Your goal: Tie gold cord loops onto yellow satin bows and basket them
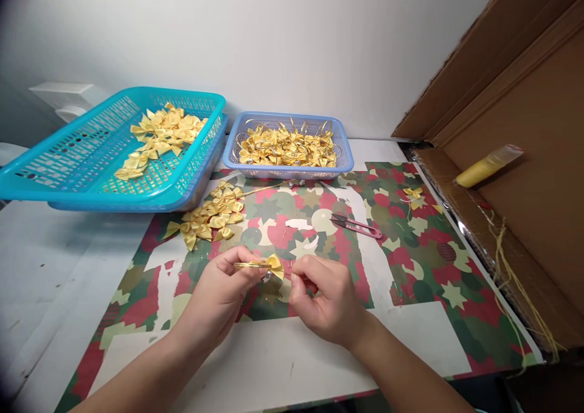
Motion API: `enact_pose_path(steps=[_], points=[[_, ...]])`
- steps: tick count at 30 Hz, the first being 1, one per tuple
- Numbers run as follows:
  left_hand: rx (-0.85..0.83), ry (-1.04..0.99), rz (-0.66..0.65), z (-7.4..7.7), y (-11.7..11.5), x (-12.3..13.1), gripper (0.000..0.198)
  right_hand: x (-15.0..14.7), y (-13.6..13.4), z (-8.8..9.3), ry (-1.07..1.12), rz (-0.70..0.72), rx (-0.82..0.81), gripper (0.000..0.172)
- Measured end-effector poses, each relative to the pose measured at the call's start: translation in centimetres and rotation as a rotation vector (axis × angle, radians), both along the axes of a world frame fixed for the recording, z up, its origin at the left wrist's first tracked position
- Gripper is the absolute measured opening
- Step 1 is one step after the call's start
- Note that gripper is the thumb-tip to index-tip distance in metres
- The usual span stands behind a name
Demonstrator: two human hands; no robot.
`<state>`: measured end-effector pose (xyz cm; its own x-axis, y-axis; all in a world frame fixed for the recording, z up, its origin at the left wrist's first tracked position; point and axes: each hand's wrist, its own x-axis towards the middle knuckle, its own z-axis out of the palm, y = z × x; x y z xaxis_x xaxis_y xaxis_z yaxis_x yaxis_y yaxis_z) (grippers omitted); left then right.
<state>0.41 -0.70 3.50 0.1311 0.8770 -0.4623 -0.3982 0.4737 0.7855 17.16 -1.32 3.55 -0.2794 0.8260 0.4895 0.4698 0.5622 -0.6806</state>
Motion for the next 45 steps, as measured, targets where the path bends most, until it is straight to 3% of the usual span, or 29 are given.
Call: enact_pose_path(steps=[8, 20, 34, 41, 45], points=[[-0.074, -0.084, -0.035, 0.3, 0.1, 0.1, 0.018, 0.2, 0.2, 0.1, 0.007, 0.014, 0.004, 0.016], [-0.166, -0.193, -0.057, 0.1, 0.5, 0.1, 0.016, 0.5, 0.3, 0.1, -0.106, 0.03, 0.176, 0.022], [-0.208, -0.165, -0.047, 0.5, 0.5, 0.2, 0.014, 0.0, 0.3, -0.4, -0.105, 0.027, 0.176, 0.02], [-0.246, -0.165, -0.026, 0.2, 0.6, 0.2, 0.015, 0.2, 0.2, -1.1, -0.205, 0.021, 0.282, 0.028], [-0.269, -0.155, -0.023, 0.1, 0.7, 0.2, 0.014, 0.1, 0.2, -1.0, -0.092, 0.035, 0.166, 0.023]])
